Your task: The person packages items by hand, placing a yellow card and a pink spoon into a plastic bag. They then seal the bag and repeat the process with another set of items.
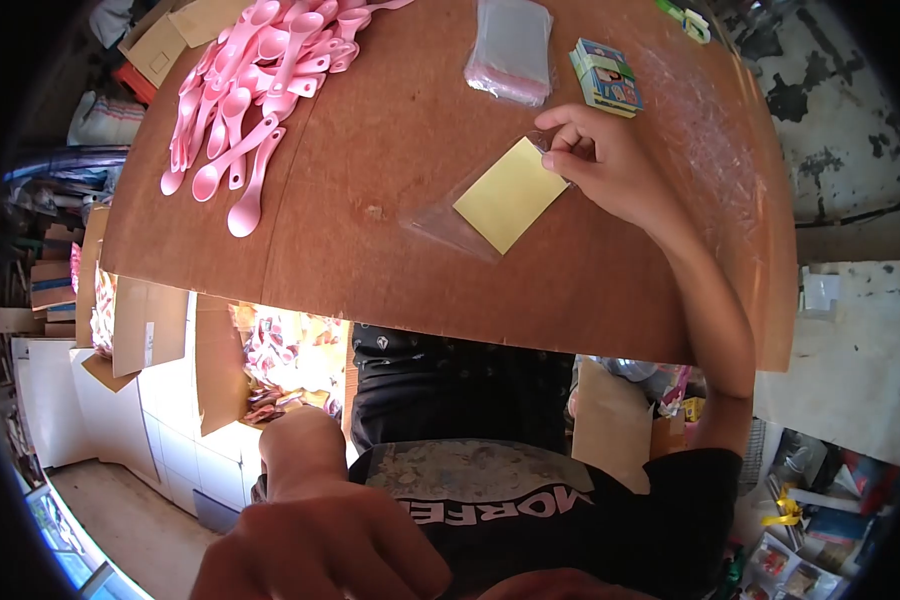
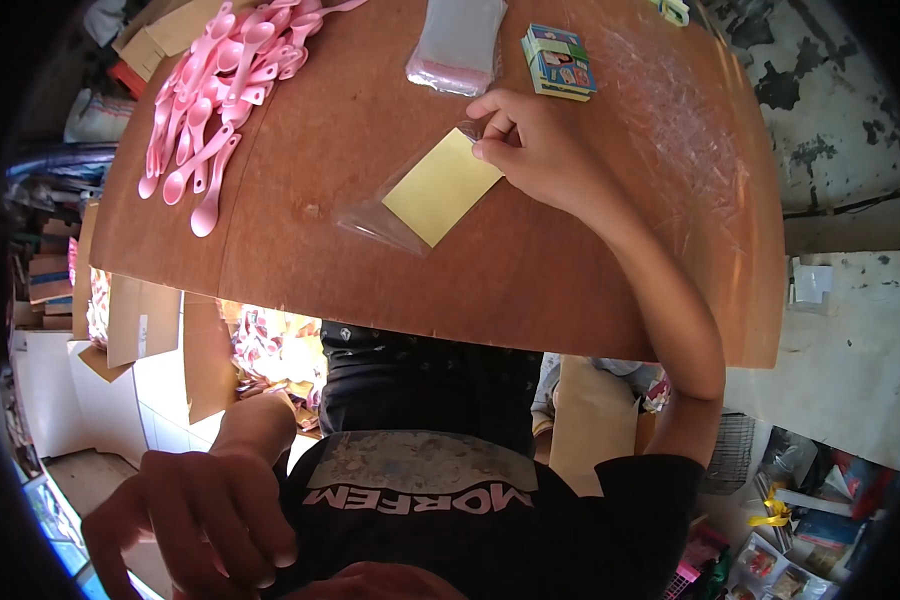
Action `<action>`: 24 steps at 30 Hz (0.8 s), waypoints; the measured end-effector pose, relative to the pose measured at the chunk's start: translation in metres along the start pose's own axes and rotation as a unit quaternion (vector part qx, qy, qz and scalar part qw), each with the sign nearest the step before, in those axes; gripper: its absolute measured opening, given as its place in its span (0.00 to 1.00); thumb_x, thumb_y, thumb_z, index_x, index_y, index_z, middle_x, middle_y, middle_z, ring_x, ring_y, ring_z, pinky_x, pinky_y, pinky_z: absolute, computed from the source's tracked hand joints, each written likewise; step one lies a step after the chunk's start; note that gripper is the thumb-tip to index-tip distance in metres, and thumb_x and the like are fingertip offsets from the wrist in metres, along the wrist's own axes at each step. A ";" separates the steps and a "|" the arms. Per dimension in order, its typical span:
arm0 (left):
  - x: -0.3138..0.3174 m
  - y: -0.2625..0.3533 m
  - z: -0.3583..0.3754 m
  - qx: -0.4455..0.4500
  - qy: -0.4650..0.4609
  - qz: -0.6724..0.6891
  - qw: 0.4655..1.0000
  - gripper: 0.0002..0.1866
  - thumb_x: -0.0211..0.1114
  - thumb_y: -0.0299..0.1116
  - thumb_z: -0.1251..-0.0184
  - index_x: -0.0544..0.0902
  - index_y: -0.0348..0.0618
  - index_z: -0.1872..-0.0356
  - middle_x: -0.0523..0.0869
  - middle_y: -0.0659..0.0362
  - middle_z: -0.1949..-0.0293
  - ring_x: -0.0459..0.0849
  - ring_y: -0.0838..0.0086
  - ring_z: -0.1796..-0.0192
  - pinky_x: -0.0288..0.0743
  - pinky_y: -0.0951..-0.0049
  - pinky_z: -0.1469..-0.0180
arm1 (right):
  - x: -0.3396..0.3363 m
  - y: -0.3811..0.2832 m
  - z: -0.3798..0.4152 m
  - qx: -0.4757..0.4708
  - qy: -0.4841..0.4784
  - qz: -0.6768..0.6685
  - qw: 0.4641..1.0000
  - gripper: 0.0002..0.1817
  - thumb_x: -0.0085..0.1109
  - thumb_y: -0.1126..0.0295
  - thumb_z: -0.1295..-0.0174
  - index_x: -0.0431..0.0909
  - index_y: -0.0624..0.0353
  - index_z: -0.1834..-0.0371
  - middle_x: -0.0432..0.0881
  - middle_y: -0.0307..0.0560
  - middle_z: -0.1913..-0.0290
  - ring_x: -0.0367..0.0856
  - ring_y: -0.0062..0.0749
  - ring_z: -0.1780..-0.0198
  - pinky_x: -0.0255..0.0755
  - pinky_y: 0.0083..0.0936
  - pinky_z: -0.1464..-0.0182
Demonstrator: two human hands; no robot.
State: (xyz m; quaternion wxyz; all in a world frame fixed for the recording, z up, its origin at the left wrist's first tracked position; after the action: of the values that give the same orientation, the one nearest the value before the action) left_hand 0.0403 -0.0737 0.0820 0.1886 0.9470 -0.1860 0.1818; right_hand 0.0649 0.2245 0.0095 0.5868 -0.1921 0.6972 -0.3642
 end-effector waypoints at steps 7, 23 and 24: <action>0.003 -0.006 -0.003 0.008 0.000 0.001 1.000 0.12 0.68 0.31 0.34 0.76 0.58 0.53 0.74 0.66 0.84 0.66 0.86 0.87 0.51 0.82 0.85 | -0.014 -0.028 0.011 -0.051 0.011 -0.009 0.999 0.09 0.59 0.78 0.37 0.82 0.65 0.55 0.81 0.37 0.67 0.78 0.16 0.64 0.74 0.17 0.58; -0.087 -0.071 0.009 -0.285 0.181 -0.460 0.821 0.27 0.72 0.26 0.39 0.72 0.32 0.40 0.85 0.50 0.52 0.83 0.73 0.51 0.78 0.76 0.53 | -0.031 -0.091 0.043 -0.269 0.031 -0.040 0.962 0.08 0.65 0.82 0.44 0.83 0.64 0.61 0.81 0.46 0.62 0.81 0.29 0.62 0.75 0.22 0.59; -0.086 -0.073 0.008 -0.298 0.206 -0.444 0.819 0.22 0.70 0.24 0.37 0.74 0.31 0.43 0.87 0.52 0.57 0.84 0.77 0.54 0.77 0.77 0.53 | -0.032 -0.091 0.044 -0.272 0.033 -0.038 0.961 0.08 0.65 0.82 0.44 0.83 0.64 0.61 0.81 0.46 0.62 0.81 0.29 0.62 0.75 0.22 0.59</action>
State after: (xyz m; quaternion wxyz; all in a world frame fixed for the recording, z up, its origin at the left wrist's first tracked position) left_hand -0.0015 0.0100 0.0180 0.5559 0.7648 0.2531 0.2050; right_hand 0.1004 0.1743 0.0958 0.4746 -0.3587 0.7813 -0.1889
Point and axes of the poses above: each hand's wrist, its own z-axis away from the middle knuckle, its own x-axis out of the palm, y = z × x, the point moved 1 cm from there along -z, towards the middle knuckle
